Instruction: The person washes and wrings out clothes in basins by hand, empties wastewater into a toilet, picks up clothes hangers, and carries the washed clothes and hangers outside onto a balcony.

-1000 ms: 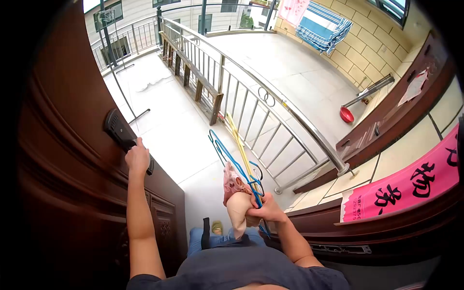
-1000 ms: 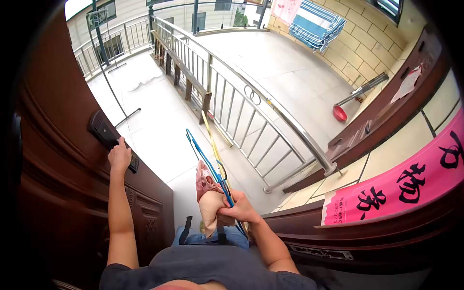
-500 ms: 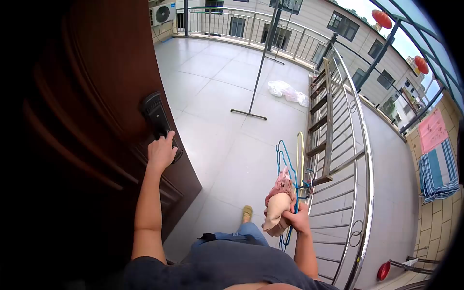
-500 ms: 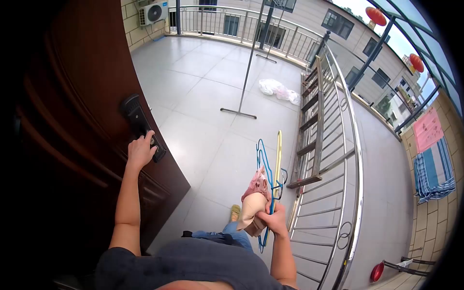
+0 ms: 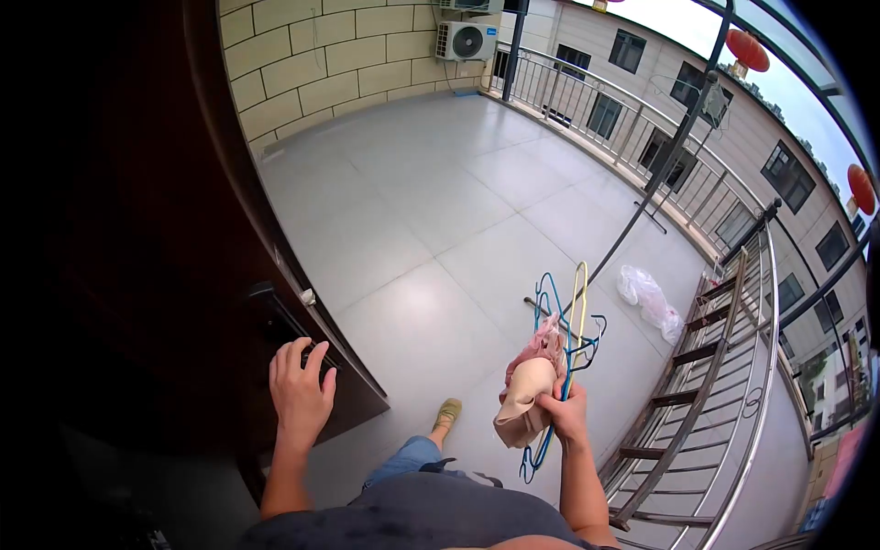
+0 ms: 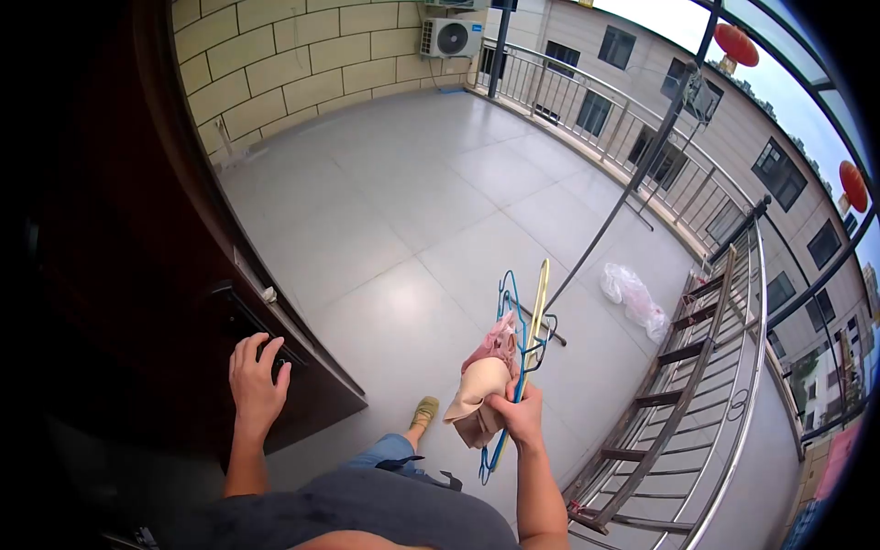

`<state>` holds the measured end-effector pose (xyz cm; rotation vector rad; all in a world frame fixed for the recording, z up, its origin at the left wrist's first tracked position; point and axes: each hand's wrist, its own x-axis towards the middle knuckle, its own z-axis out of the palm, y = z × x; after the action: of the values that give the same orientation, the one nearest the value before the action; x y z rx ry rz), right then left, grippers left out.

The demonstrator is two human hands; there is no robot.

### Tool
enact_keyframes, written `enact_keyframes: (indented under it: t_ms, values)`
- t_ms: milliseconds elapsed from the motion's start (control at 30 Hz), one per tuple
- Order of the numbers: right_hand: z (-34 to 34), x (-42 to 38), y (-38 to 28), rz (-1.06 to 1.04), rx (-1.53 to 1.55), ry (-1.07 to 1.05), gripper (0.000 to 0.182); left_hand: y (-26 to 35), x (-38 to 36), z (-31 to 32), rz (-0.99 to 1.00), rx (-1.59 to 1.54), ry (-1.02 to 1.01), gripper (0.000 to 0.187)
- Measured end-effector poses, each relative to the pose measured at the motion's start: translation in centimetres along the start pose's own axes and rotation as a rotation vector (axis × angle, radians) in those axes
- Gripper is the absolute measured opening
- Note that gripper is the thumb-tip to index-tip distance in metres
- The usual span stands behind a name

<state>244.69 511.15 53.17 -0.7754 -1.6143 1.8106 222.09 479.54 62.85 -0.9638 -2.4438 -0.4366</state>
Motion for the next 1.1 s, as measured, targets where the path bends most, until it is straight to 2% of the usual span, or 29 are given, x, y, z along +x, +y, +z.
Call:
enact_keyframes:
  t_ms: [67,133,167,233,300,400,433,533,567,667,733,767,833,900,1000,1067,1100]
  values:
    - [1.1,5.2,-0.3,0.017,0.018,0.018,0.037,3.0,3.8,3.9,-0.001,-0.541,-0.069,0.053]
    - [3.1,10.3,-1.7,0.018,0.018,0.031,0.037,6.8,10.3,9.4,-0.002,-1.011,-0.287,0.069]
    - [3.7,13.3,-1.2,-0.031,0.031,0.033,0.037,9.0,13.6,13.4,0.008,-1.104,-0.434,0.086]
    - [5.1,17.3,-3.2,-0.027,-0.001,0.015,0.036,13.2,19.2,19.7,-0.038,-1.438,-0.693,0.094]
    - [5.0,22.5,-4.0,-0.051,-0.032,-0.005,0.032,17.8,24.4,24.6,0.106,-1.874,-0.775,0.093]
    - [3.8,29.9,-4.1,-0.131,-0.247,0.024,0.03,20.8,30.6,28.0,0.104,-1.501,-0.817,0.09]
    - [2.8,32.3,-3.3,-0.146,-0.251,-0.066,0.028,21.7,31.5,30.1,0.119,-1.471,-0.637,0.069]
    - [3.4,37.5,-6.6,-0.119,-0.179,-0.195,0.035,22.9,35.0,38.4,-0.182,-1.738,-0.649,0.047]
    - [2.1,41.0,-4.7,-0.117,-0.2,-0.262,0.038,22.9,36.6,40.4,-0.287,-1.817,-0.647,0.042]
    - [0.2,49.0,-5.2,0.076,0.274,-0.412,0.032,23.4,43.3,42.9,-0.67,-2.029,-0.601,0.034]
    - [-0.7,54.9,-5.0,0.041,0.525,-0.487,0.031,23.6,48.1,44.4,-0.743,-2.221,-0.531,0.038]
    - [-1.2,57.6,-5.7,0.052,0.558,-0.489,0.03,23.9,50.1,45.1,-0.797,-2.239,-0.491,0.039]
    - [-1.9,63.7,-7.7,0.052,0.631,-0.504,0.027,23.6,55.3,46.8,-0.82,-2.29,-0.446,0.04]
    - [-3.5,69.3,-8.5,0.073,0.579,-0.518,0.026,22.7,59.4,48.7,-0.787,-2.376,-0.456,0.039]
    - [-4.9,75.3,-9.4,0.076,0.472,-0.458,0.02,20.9,63.2,50.6,-0.881,-2.459,-0.497,0.039]
    - [-6.1,79.1,-10.3,0.117,0.417,-0.425,0.02,19.6,64.9,54.0,-0.793,-2.565,-0.502,0.039]
    - [-6.1,80.8,-10.8,0.088,0.325,-0.312,0.014,19.9,66.4,55.3,-0.734,-2.622,-0.519,0.039]
